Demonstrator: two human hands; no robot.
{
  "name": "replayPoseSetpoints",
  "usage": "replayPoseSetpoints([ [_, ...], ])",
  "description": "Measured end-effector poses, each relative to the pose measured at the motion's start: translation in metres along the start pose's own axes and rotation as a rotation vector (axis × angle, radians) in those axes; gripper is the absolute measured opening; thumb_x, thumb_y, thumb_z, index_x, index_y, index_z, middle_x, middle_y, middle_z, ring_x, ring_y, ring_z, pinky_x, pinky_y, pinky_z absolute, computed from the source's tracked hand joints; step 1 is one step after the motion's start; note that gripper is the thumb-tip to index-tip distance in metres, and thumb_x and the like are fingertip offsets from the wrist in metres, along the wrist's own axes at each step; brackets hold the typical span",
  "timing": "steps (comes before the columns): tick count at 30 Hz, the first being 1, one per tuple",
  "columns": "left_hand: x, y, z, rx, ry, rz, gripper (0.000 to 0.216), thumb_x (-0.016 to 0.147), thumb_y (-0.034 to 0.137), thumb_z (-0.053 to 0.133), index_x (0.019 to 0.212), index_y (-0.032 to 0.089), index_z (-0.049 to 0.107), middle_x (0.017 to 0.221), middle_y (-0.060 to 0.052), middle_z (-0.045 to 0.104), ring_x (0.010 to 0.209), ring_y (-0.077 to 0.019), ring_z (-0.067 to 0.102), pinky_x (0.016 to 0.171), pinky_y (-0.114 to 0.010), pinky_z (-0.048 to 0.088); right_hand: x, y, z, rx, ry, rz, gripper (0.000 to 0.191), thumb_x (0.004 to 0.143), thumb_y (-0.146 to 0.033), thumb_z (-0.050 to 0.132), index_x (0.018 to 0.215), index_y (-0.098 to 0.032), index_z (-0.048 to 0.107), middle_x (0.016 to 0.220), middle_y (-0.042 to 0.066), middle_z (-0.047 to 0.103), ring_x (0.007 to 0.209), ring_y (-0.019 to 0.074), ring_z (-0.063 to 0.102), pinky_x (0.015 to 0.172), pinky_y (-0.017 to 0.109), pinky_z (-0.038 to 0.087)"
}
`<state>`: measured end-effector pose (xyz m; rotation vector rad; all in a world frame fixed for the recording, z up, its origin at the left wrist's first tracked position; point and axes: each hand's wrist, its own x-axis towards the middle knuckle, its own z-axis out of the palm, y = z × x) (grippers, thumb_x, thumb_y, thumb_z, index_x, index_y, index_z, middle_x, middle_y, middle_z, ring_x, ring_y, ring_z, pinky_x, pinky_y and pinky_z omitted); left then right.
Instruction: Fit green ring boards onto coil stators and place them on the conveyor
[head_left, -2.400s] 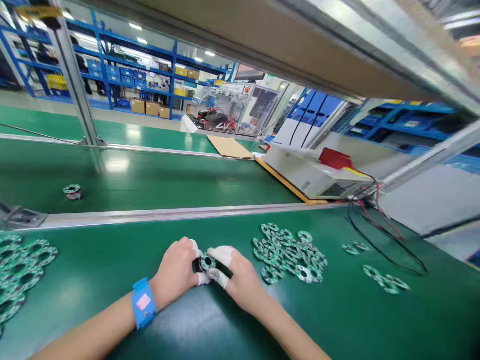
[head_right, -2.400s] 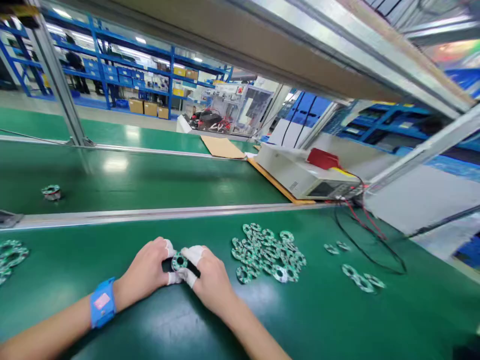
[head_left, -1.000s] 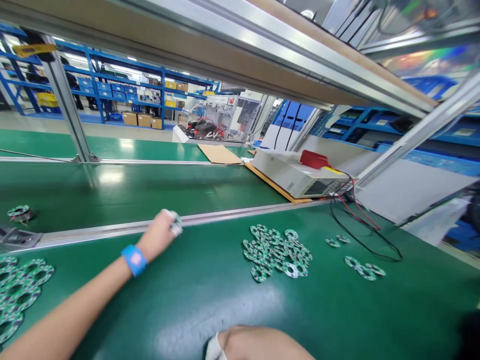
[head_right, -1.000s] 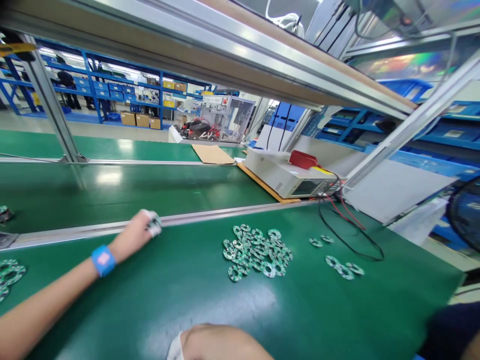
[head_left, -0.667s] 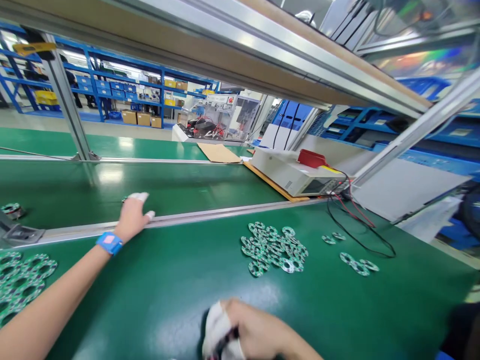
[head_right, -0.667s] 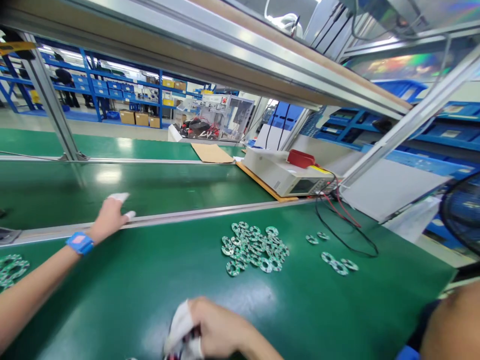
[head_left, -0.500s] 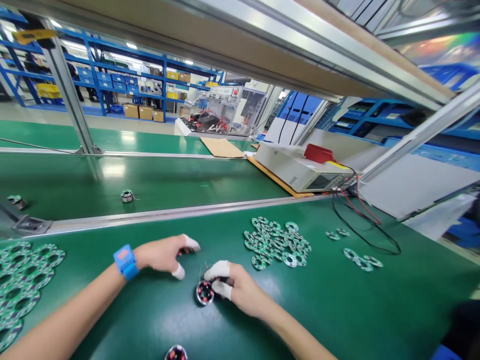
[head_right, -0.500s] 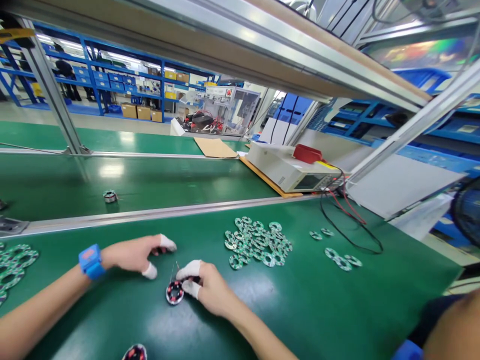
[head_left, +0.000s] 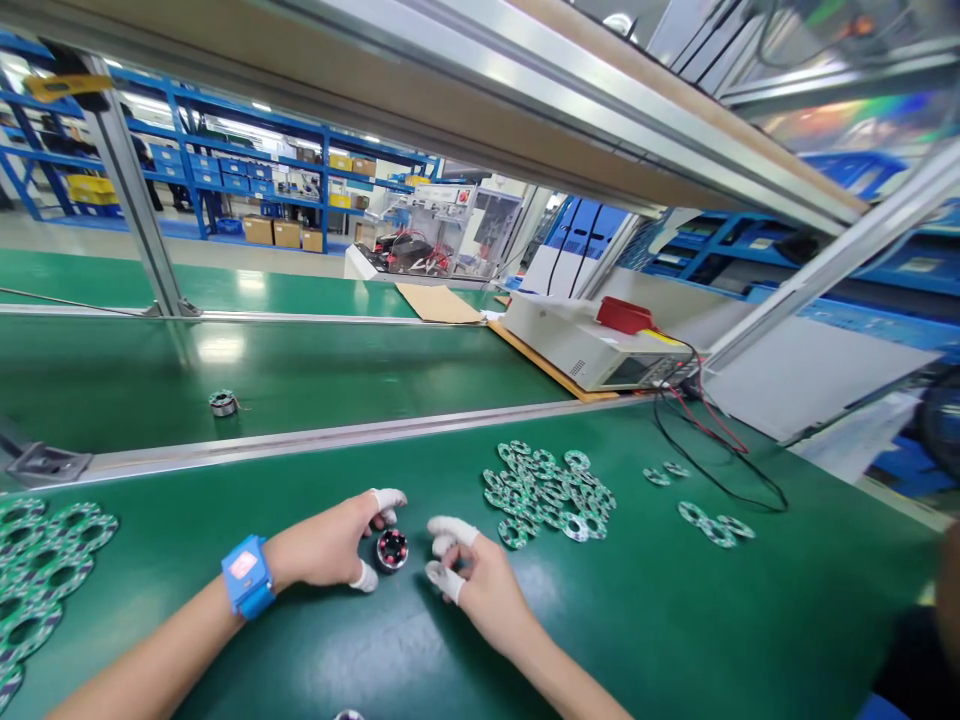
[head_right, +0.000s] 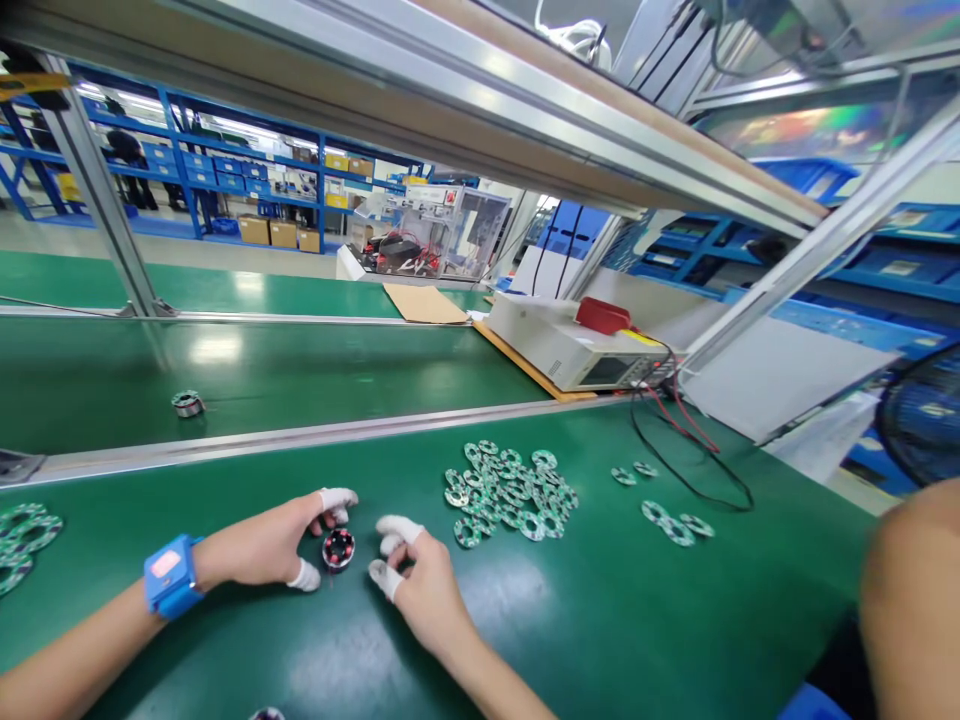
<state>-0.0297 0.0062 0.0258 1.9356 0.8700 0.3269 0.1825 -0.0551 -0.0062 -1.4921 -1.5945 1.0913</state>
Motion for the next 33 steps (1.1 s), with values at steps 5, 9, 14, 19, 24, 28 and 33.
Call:
replayPoseSetpoints([
  [5, 0.006, 0.001, 0.010, -0.003, 0.018, 0.093, 0.045, 0.060, 0.007, 0.058, 0.103, 0.018, 0.054, 0.090, 0.000, 0.058, 0.078, -0.0154, 0.054, 0.068, -0.023, 0.043, 0.000, -0.026, 0.005, -0.595, -0.041, -0.696, 0.030, 0.081, -0.023, 0.058, 0.110, -0.022, 0.060, 0.098, 0.009, 0.062, 0.085, 0.0212, 0.054, 0.072, 0.034, 0.048],
  [9, 0.008, 0.000, 0.010, 0.134, 0.063, 0.185, 0.031, 0.060, 0.003, 0.051, 0.086, 0.018, 0.058, 0.083, 0.001, 0.055, 0.076, -0.0139, 0.051, 0.068, -0.021, 0.039, 0.001, -0.025, 0.025, -0.842, -0.058, -0.942, 0.034, 0.091, -0.013, 0.034, 0.074, -0.017, 0.063, 0.063, 0.007, 0.058, 0.064, 0.0193, 0.050, 0.055, 0.030, 0.041],
  [14, 0.008, 0.000, 0.009, 0.198, 0.082, 0.186, 0.020, 0.062, 0.005, 0.052, 0.076, 0.018, 0.060, 0.075, 0.002, 0.051, 0.071, -0.0126, 0.048, 0.062, -0.020, 0.035, -0.004, -0.024, 0.022, -0.899, -0.271, -1.006, 0.022, 0.088, -0.021, 0.042, 0.084, -0.018, 0.064, 0.070, 0.007, 0.065, 0.066, 0.0199, 0.054, 0.054, 0.030, 0.042],
  [19, 0.009, -0.003, 0.010, 0.146, 0.091, 0.125, 0.022, 0.060, 0.011, 0.062, 0.080, 0.018, 0.062, 0.079, 0.002, 0.053, 0.073, -0.0134, 0.050, 0.064, -0.021, 0.038, 0.031, -0.025, -0.039, -0.799, 0.134, -0.259, 0.036, 0.082, -0.011, 0.041, 0.107, -0.023, 0.064, 0.102, 0.006, 0.067, 0.098, 0.0189, 0.059, 0.088, 0.032, 0.043],
  [24, 0.006, -0.007, 0.003, 0.143, 0.071, 0.071, 0.035, 0.057, 0.011, 0.062, 0.091, 0.018, 0.062, 0.088, 0.000, 0.057, 0.080, -0.0167, 0.055, 0.073, -0.024, 0.043, 0.070, -0.011, -0.090, -0.818, 0.163, -0.084, 0.038, 0.062, 0.004, 0.050, 0.085, -0.017, 0.072, 0.094, 0.012, 0.069, 0.097, 0.0255, 0.060, 0.087, 0.037, 0.043],
  [28, 0.002, -0.002, -0.007, 0.082, 0.127, 0.049, 0.057, 0.057, 0.003, 0.049, 0.112, 0.019, 0.056, 0.108, -0.005, 0.058, 0.093, -0.0190, 0.056, 0.083, -0.028, 0.044, 0.066, -0.016, -0.092, -0.717, 0.196, -0.082, 0.022, 0.063, -0.001, 0.056, 0.070, -0.017, 0.070, 0.080, 0.010, 0.068, 0.088, 0.0264, 0.061, 0.082, 0.038, 0.044],
  [33, 0.008, 0.017, -0.003, -0.023, 0.442, 0.063, 0.021, 0.078, 0.023, 0.046, 0.092, 0.016, 0.061, 0.093, -0.006, 0.062, 0.085, -0.0186, 0.057, 0.079, -0.030, 0.045, 0.056, -0.036, -0.054, -0.408, 0.103, -0.118, 0.022, 0.074, -0.034, 0.062, 0.083, -0.015, 0.069, 0.065, 0.004, 0.066, 0.061, 0.0184, 0.061, 0.056, 0.029, 0.049],
])
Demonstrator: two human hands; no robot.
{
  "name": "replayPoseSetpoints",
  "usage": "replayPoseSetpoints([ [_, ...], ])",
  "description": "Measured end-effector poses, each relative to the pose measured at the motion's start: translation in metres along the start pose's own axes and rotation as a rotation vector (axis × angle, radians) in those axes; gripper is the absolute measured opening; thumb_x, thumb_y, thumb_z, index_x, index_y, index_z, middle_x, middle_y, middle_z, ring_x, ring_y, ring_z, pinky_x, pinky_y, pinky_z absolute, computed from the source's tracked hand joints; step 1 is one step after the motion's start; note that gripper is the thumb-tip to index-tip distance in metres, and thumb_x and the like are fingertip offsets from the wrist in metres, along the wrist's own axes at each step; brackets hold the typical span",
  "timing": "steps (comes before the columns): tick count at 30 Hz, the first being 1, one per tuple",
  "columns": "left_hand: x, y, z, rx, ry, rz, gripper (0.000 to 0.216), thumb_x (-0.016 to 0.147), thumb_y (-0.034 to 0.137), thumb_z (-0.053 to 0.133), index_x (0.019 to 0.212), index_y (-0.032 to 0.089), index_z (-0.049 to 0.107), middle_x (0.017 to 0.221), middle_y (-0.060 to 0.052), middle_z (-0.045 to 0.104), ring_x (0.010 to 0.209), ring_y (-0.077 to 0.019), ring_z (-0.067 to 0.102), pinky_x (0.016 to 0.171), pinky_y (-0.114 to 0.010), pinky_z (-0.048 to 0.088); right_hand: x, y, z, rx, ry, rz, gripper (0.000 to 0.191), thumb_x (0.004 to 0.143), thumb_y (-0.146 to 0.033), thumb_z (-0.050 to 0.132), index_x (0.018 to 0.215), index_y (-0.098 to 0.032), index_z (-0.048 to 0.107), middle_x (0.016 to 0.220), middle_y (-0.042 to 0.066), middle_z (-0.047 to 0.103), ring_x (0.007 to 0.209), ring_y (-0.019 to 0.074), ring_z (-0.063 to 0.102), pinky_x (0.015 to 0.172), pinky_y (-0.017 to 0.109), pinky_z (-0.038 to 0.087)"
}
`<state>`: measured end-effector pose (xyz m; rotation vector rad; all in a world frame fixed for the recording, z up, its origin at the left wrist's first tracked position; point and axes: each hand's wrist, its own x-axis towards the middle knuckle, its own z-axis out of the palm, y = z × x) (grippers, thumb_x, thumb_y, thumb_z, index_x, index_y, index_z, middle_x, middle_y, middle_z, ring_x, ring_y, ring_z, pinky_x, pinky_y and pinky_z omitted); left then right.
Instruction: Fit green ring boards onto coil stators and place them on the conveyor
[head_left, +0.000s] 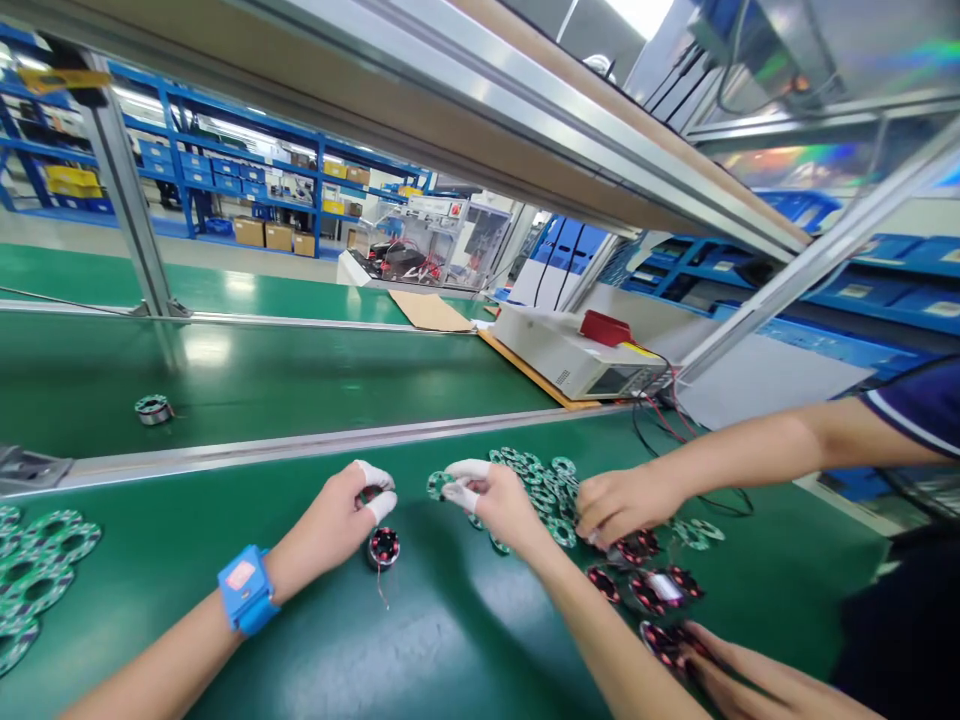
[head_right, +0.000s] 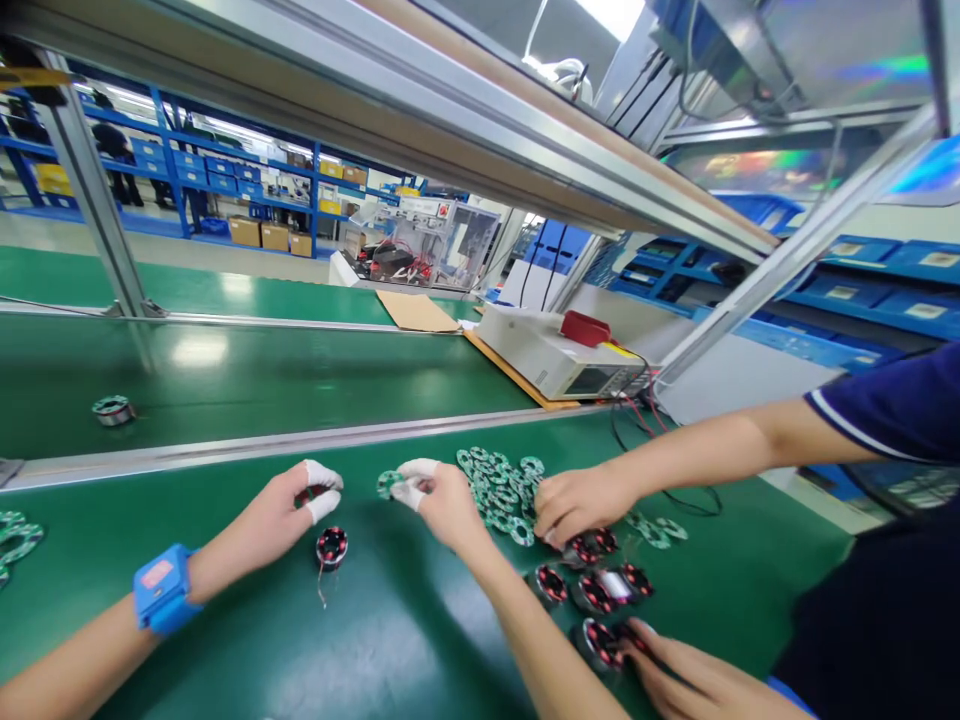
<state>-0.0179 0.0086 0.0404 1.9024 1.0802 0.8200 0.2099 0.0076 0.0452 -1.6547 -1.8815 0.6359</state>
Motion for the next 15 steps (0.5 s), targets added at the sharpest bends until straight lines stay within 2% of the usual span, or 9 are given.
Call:
replayPoseSetpoints([
  [3, 0.001, 0.005, 0.010, -0.018, 0.012, -0.017, 0.023, 0.082, 0.030, 0.043, 0.072, 0.016, 0.058, 0.076, -0.003, 0.061, 0.074, -0.0170, 0.055, 0.069, -0.027, 0.044, -0.008, -0.022, 0.026, 0.204, -0.057, -0.021, 0.038, 0.079, -0.046, 0.055, 0.092, -0.013, 0.066, 0.064, 0.003, 0.064, 0.056, 0.0159, 0.060, 0.047, 0.026, 0.049],
  [6, 0.001, 0.005, 0.015, -0.040, 0.053, -0.043, 0.024, 0.081, 0.026, 0.041, 0.061, 0.016, 0.052, 0.066, -0.001, 0.057, 0.066, -0.0151, 0.052, 0.061, -0.025, 0.040, -0.017, -0.037, 0.040, 0.356, -0.010, -0.031, 0.039, 0.073, -0.043, 0.063, 0.098, -0.014, 0.065, 0.066, 0.002, 0.061, 0.058, 0.0154, 0.058, 0.051, 0.027, 0.050],
  [9, -0.002, 0.005, 0.014, -0.073, 0.049, -0.085, 0.025, 0.081, 0.026, 0.040, 0.062, 0.016, 0.053, 0.067, -0.002, 0.057, 0.065, -0.0153, 0.053, 0.060, -0.025, 0.040, -0.023, -0.040, 0.037, 0.240, 0.050, -0.068, 0.035, 0.065, -0.029, 0.071, 0.098, -0.019, 0.067, 0.074, 0.003, 0.061, 0.065, 0.0167, 0.057, 0.054, 0.026, 0.049],
  [11, -0.005, 0.004, 0.012, -0.005, 0.022, -0.085, 0.023, 0.080, 0.030, 0.044, 0.068, 0.015, 0.058, 0.071, -0.003, 0.059, 0.070, -0.0168, 0.053, 0.064, -0.026, 0.040, -0.024, -0.036, 0.033, 0.138, 0.045, -0.075, 0.031, 0.064, -0.025, 0.070, 0.095, -0.019, 0.067, 0.075, 0.003, 0.060, 0.066, 0.0175, 0.057, 0.054, 0.027, 0.049],
  [13, -0.009, 0.000, 0.011, 0.167, -0.034, -0.049, 0.024, 0.071, 0.039, 0.060, 0.077, 0.016, 0.063, 0.079, -0.003, 0.060, 0.078, -0.0203, 0.053, 0.068, -0.029, 0.040, -0.024, -0.029, 0.030, 0.123, 0.022, -0.057, 0.029, 0.065, -0.025, 0.069, 0.093, -0.018, 0.067, 0.077, 0.005, 0.061, 0.069, 0.0186, 0.058, 0.055, 0.027, 0.050],
  [15, -0.013, -0.006, 0.012, 0.361, -0.105, -0.008, 0.039, 0.054, 0.043, 0.074, 0.082, 0.018, 0.065, 0.082, -0.004, 0.059, 0.082, -0.0231, 0.051, 0.069, -0.030, 0.039, -0.025, -0.023, 0.030, 0.177, -0.028, -0.039, 0.029, 0.066, -0.028, 0.069, 0.093, -0.017, 0.067, 0.081, 0.006, 0.061, 0.073, 0.0195, 0.059, 0.056, 0.027, 0.051],
])
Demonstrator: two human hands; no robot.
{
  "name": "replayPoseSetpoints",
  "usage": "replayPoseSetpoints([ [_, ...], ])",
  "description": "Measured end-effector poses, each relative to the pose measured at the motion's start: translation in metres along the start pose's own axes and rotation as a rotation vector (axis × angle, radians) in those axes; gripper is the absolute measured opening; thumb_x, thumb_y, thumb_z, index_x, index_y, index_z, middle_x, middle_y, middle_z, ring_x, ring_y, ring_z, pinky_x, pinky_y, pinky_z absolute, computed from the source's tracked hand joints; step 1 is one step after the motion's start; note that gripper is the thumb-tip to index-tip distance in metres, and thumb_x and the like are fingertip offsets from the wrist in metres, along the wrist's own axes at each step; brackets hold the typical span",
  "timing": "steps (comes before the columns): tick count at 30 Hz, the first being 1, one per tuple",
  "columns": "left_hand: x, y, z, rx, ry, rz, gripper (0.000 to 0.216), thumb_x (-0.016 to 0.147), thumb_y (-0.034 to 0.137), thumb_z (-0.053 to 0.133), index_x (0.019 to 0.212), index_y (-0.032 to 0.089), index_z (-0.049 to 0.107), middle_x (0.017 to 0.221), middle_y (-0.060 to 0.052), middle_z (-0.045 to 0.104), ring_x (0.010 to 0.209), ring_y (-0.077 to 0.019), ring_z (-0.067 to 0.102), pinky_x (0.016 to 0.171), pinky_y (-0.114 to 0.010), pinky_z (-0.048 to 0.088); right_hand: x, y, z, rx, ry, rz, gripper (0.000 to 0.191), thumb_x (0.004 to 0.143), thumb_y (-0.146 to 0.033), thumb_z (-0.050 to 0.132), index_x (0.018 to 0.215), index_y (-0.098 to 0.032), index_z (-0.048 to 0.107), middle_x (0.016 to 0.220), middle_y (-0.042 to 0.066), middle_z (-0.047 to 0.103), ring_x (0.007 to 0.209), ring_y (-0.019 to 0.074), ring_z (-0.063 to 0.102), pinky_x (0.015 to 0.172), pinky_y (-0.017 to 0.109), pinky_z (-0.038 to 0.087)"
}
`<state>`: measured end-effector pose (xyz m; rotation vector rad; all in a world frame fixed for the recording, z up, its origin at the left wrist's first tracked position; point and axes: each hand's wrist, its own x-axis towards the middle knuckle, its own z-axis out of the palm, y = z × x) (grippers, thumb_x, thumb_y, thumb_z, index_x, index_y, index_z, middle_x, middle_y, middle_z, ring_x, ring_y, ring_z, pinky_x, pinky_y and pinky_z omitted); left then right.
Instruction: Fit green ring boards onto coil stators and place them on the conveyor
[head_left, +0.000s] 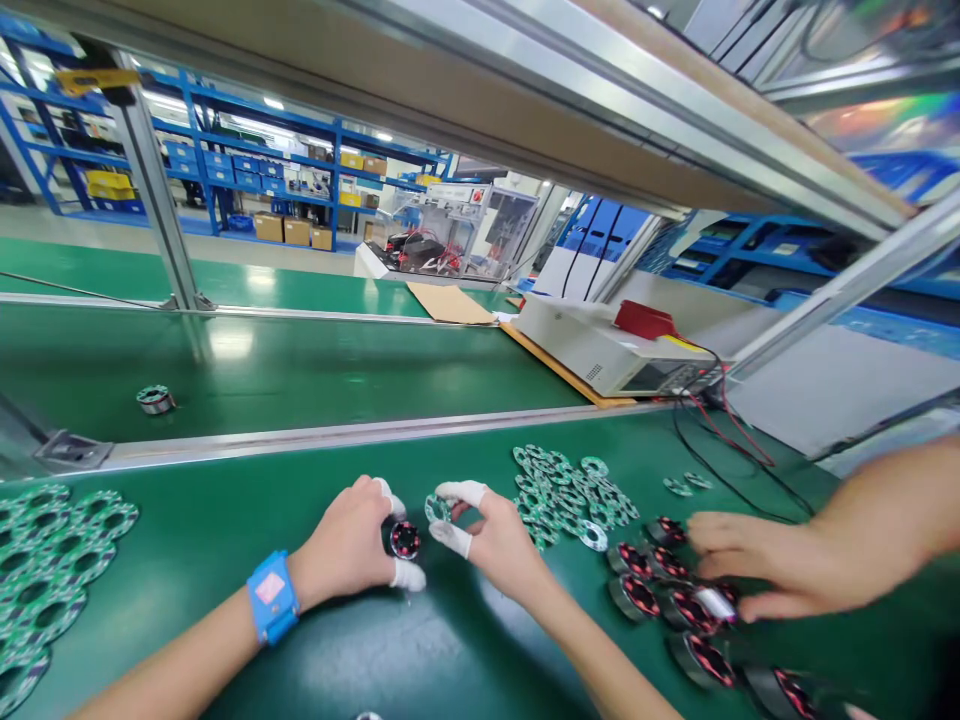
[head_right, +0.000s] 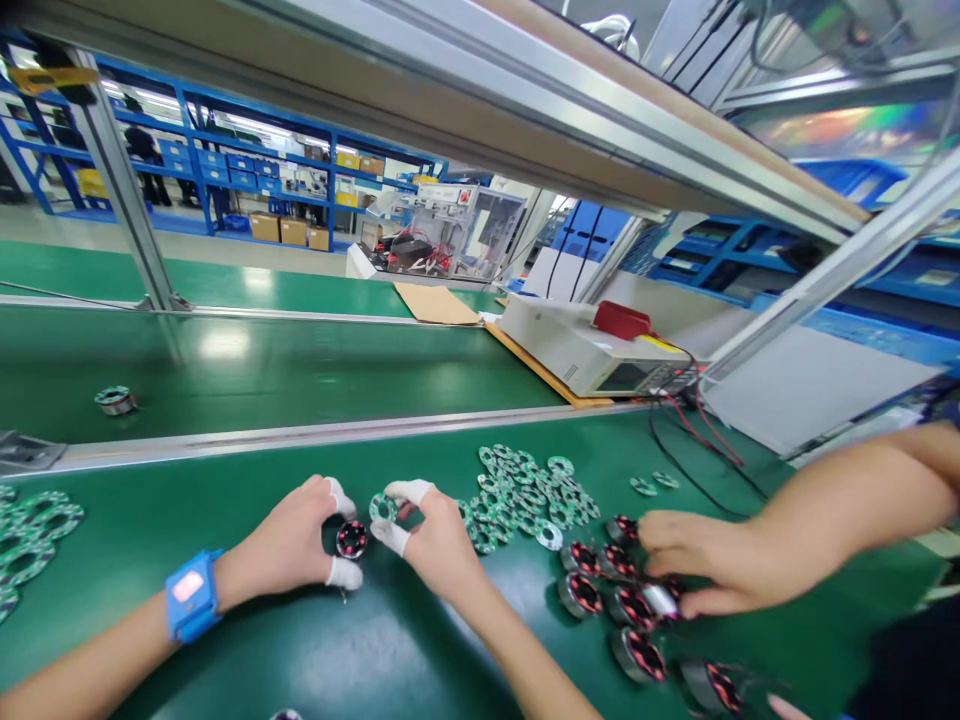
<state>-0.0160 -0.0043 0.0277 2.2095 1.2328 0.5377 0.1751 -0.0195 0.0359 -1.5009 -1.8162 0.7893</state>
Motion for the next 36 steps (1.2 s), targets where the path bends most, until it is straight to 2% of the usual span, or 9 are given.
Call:
replayPoseSetpoints([
  [2, -0.001, -0.004, 0.005, 0.123, -0.036, 0.014, 0.040, 0.050, 0.043, 0.077, 0.079, 0.018, 0.065, 0.080, -0.003, 0.058, 0.080, -0.0230, 0.050, 0.067, -0.030, 0.038, -0.001, 0.004, 0.003, 0.084, -0.074, -0.002, 0.031, 0.067, -0.031, 0.069, 0.094, -0.017, 0.066, 0.085, 0.007, 0.061, 0.076, 0.0195, 0.059, 0.057, 0.027, 0.052],
  [4, -0.001, -0.007, 0.010, 0.171, -0.031, 0.016, 0.032, 0.056, 0.040, 0.075, 0.075, 0.018, 0.064, 0.078, -0.003, 0.057, 0.079, -0.0219, 0.049, 0.066, -0.029, 0.037, -0.003, 0.006, 0.009, 0.128, -0.143, -0.046, 0.031, 0.069, -0.032, 0.068, 0.096, -0.018, 0.065, 0.088, 0.007, 0.061, 0.078, 0.0191, 0.059, 0.059, 0.027, 0.053],
  [7, -0.001, -0.007, 0.015, 0.175, -0.023, -0.008, 0.025, 0.061, 0.038, 0.071, 0.071, 0.017, 0.062, 0.078, -0.004, 0.057, 0.078, -0.0209, 0.050, 0.066, -0.028, 0.036, -0.005, 0.005, 0.017, 0.045, -0.198, -0.164, 0.029, 0.070, -0.027, 0.068, 0.099, -0.021, 0.065, 0.096, 0.006, 0.063, 0.085, 0.0197, 0.058, 0.064, 0.028, 0.052],
  [14, -0.004, -0.008, 0.021, 0.130, 0.015, -0.054, 0.024, 0.067, 0.040, 0.067, 0.073, 0.017, 0.062, 0.079, -0.004, 0.059, 0.080, -0.0208, 0.050, 0.068, -0.029, 0.036, -0.010, 0.012, 0.024, -0.250, -0.134, -0.283, 0.032, 0.076, -0.020, 0.063, 0.108, -0.019, 0.063, 0.102, 0.010, 0.065, 0.092, 0.0237, 0.060, 0.077, 0.035, 0.051],
  [20, -0.007, -0.009, 0.023, 0.117, 0.018, -0.061, 0.026, 0.069, 0.043, 0.065, 0.073, 0.017, 0.063, 0.079, -0.005, 0.060, 0.080, -0.0213, 0.051, 0.068, -0.030, 0.036, -0.018, 0.024, 0.032, -0.330, -0.050, -0.333, 0.033, 0.078, -0.021, 0.061, 0.111, -0.017, 0.063, 0.101, 0.013, 0.067, 0.094, 0.0264, 0.061, 0.080, 0.038, 0.051],
  [27, -0.006, -0.009, 0.024, 0.133, 0.013, -0.077, 0.019, 0.068, 0.034, 0.066, 0.071, 0.017, 0.062, 0.078, -0.004, 0.058, 0.080, -0.0212, 0.051, 0.069, -0.030, 0.039, -0.012, 0.018, 0.032, -0.155, -0.123, -0.271, 0.034, 0.079, -0.028, 0.061, 0.112, -0.021, 0.060, 0.109, 0.010, 0.064, 0.100, 0.0237, 0.059, 0.086, 0.036, 0.048],
  [30, -0.010, -0.003, 0.015, 0.107, -0.005, -0.062, 0.020, 0.065, 0.027, 0.067, 0.081, 0.016, 0.062, 0.085, -0.004, 0.058, 0.085, -0.0219, 0.051, 0.074, -0.030, 0.043, -0.009, 0.015, 0.033, -0.102, -0.166, -0.256, 0.029, 0.079, -0.029, 0.060, 0.107, -0.022, 0.060, 0.106, 0.008, 0.064, 0.097, 0.0224, 0.059, 0.084, 0.036, 0.047],
  [33, -0.017, 0.009, 0.007, 0.124, -0.013, 0.025, 0.028, 0.068, 0.010, 0.058, 0.095, 0.016, 0.060, 0.098, -0.006, 0.058, 0.093, -0.0204, 0.053, 0.083, -0.030, 0.045, -0.008, 0.017, 0.033, -0.054, -0.176, -0.206, 0.029, 0.078, -0.030, 0.062, 0.105, -0.020, 0.060, 0.105, 0.009, 0.064, 0.096, 0.0234, 0.059, 0.085, 0.038, 0.047],
  [36, -0.023, 0.018, 0.008, 0.257, -0.065, 0.150, 0.029, 0.076, -0.002, 0.043, 0.093, 0.015, 0.060, 0.096, -0.006, 0.060, 0.088, -0.0183, 0.056, 0.082, -0.030, 0.048, -0.008, 0.023, 0.028, 0.079, -0.248, -0.172, 0.039, 0.077, -0.031, 0.065, 0.113, -0.020, 0.057, 0.114, 0.010, 0.062, 0.105, 0.0244, 0.056, 0.092, 0.040, 0.043],
])
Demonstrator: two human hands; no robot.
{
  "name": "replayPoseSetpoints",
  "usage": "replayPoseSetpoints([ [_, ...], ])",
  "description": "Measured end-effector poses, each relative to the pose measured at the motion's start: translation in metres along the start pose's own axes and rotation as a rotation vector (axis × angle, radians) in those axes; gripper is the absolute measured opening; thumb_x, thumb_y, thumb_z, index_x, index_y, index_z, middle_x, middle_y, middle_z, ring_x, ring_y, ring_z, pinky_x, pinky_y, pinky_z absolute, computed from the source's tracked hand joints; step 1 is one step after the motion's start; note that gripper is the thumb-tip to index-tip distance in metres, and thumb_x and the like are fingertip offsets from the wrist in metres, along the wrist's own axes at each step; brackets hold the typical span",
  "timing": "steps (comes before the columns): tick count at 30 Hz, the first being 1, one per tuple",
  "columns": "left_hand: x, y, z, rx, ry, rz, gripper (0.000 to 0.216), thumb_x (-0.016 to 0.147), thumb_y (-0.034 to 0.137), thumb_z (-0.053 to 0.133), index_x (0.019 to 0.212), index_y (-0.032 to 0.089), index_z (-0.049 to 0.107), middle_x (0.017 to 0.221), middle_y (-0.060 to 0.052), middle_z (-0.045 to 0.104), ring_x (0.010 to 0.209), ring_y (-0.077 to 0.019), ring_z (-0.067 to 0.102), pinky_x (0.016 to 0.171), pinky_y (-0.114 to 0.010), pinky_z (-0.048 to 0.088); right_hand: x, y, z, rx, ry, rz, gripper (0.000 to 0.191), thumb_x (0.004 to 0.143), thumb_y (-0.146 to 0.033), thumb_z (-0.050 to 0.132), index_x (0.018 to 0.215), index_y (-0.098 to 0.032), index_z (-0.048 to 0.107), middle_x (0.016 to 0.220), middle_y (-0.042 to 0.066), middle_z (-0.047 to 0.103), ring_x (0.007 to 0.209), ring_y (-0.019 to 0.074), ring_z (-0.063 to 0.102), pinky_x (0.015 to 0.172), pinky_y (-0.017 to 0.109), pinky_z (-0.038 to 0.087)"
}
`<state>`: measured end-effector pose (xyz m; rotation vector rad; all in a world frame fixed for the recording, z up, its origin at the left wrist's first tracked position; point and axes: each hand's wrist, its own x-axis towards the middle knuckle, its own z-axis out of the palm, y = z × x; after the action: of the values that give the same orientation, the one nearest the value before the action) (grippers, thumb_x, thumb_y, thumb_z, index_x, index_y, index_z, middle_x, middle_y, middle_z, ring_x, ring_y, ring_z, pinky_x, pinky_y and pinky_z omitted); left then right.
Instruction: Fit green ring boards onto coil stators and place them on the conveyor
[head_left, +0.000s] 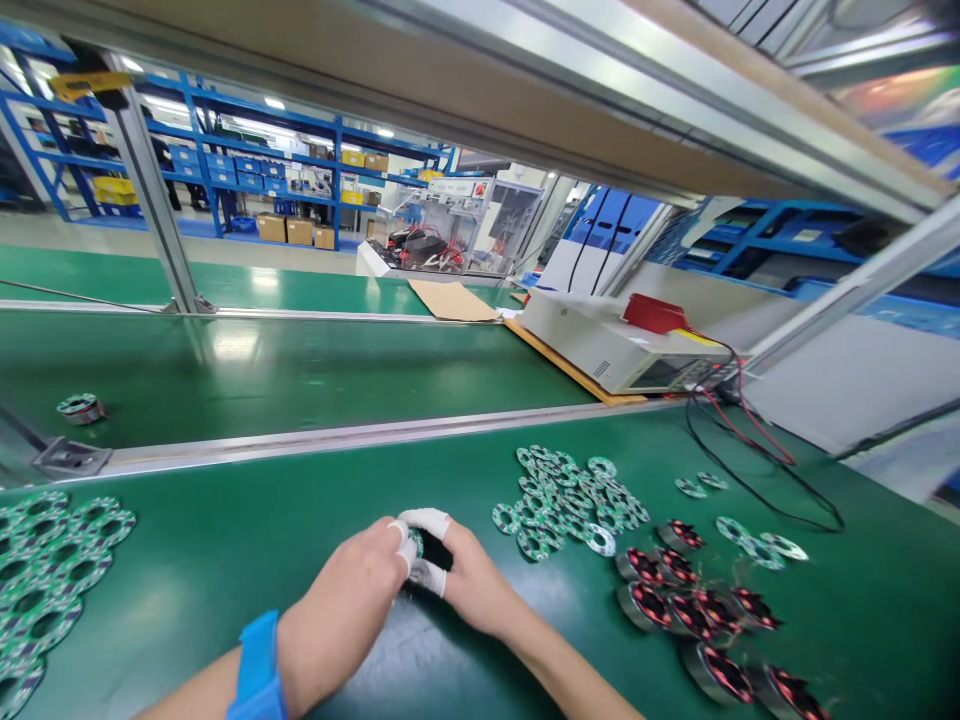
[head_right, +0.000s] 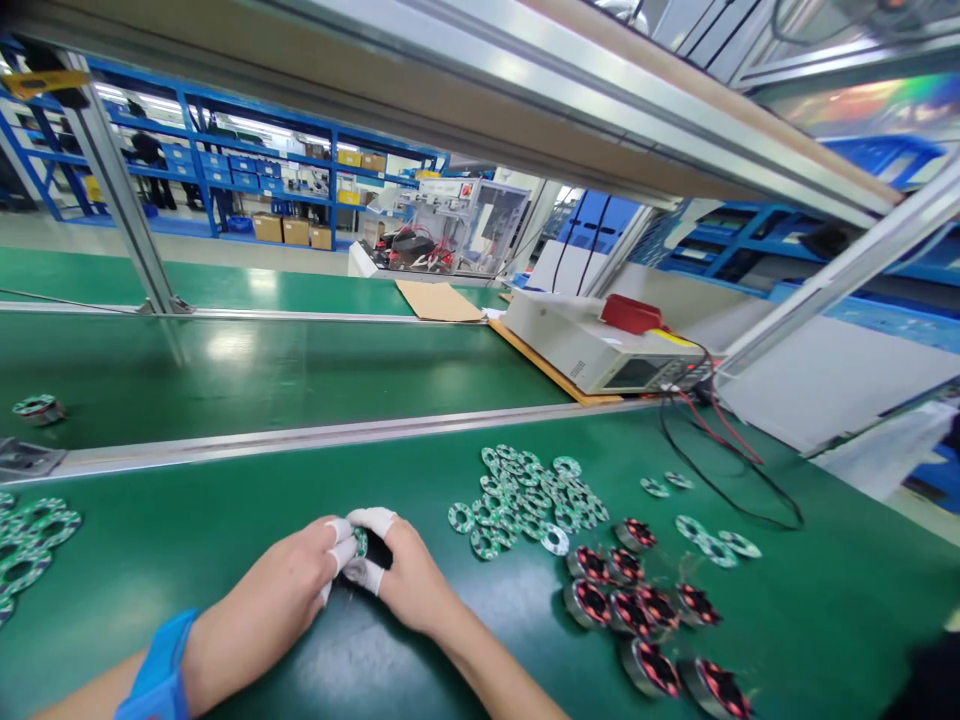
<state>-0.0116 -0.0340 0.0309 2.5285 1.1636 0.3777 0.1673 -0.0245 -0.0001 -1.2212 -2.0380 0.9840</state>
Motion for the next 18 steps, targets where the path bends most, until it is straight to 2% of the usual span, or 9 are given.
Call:
replayPoseSetpoints([
  [4, -0.004, -0.001, 0.013, 0.200, 0.023, 0.145, 0.026, 0.082, 0.000, 0.038, 0.090, 0.013, 0.060, 0.092, -0.007, 0.063, 0.087, -0.0194, 0.058, 0.082, -0.032, 0.051, -0.001, 0.004, -0.008, 0.133, -0.102, -0.016, 0.042, 0.077, -0.023, 0.062, 0.118, -0.018, 0.054, 0.121, 0.011, 0.058, 0.113, 0.0230, 0.052, 0.099, 0.041, 0.037],
  [7, -0.007, -0.007, 0.025, 0.317, 0.047, 0.256, 0.030, 0.080, -0.002, 0.037, 0.092, 0.011, 0.061, 0.097, -0.010, 0.063, 0.097, -0.0231, 0.058, 0.086, -0.036, 0.050, 0.002, 0.004, -0.006, 0.153, -0.052, -0.010, 0.037, 0.074, -0.017, 0.061, 0.111, -0.018, 0.058, 0.112, 0.009, 0.062, 0.106, 0.0218, 0.055, 0.096, 0.039, 0.040],
  [10, -0.010, -0.009, 0.032, 0.378, 0.095, 0.290, 0.034, 0.079, -0.002, 0.035, 0.097, 0.007, 0.062, 0.106, -0.016, 0.061, 0.111, -0.0285, 0.052, 0.094, -0.041, 0.045, 0.004, 0.003, 0.000, 0.148, -0.003, 0.014, 0.036, 0.069, -0.011, 0.061, 0.105, -0.018, 0.060, 0.102, 0.006, 0.064, 0.095, 0.0198, 0.059, 0.088, 0.036, 0.045],
  [12, -0.010, -0.008, 0.029, 0.348, 0.072, 0.259, 0.034, 0.078, -0.002, 0.036, 0.099, 0.006, 0.062, 0.109, -0.019, 0.060, 0.115, -0.0303, 0.049, 0.097, -0.042, 0.042, 0.004, 0.000, 0.002, 0.121, 0.012, 0.019, 0.038, 0.067, -0.008, 0.060, 0.104, -0.018, 0.060, 0.099, 0.005, 0.065, 0.092, 0.0189, 0.059, 0.085, 0.034, 0.047],
  [15, -0.011, -0.005, 0.019, 0.137, -0.001, 0.138, 0.029, 0.080, 0.004, 0.040, 0.096, 0.013, 0.063, 0.104, -0.013, 0.061, 0.104, -0.0254, 0.055, 0.093, -0.037, 0.045, -0.002, -0.012, -0.004, -0.034, 0.103, 0.015, 0.039, 0.065, -0.006, 0.060, 0.103, -0.018, 0.060, 0.101, 0.007, 0.064, 0.093, 0.0200, 0.059, 0.084, 0.035, 0.047],
  [17, -0.010, -0.003, 0.014, -0.032, 0.026, 0.024, 0.024, 0.082, 0.014, 0.048, 0.101, 0.018, 0.061, 0.106, -0.009, 0.059, 0.098, -0.0219, 0.056, 0.090, -0.033, 0.046, -0.008, -0.024, -0.013, -0.176, 0.152, 0.045, 0.025, 0.066, -0.008, 0.061, 0.088, -0.019, 0.065, 0.086, 0.005, 0.067, 0.081, 0.0195, 0.060, 0.075, 0.032, 0.049],
  [18, -0.007, -0.004, 0.013, -0.103, 0.045, -0.019, 0.025, 0.081, 0.019, 0.052, 0.106, 0.019, 0.058, 0.108, -0.008, 0.058, 0.097, -0.0209, 0.056, 0.089, -0.032, 0.046, -0.012, -0.030, -0.017, -0.207, 0.106, 0.056, 0.017, 0.066, -0.009, 0.061, 0.078, -0.020, 0.067, 0.075, 0.002, 0.067, 0.072, 0.0179, 0.060, 0.068, 0.029, 0.049],
])
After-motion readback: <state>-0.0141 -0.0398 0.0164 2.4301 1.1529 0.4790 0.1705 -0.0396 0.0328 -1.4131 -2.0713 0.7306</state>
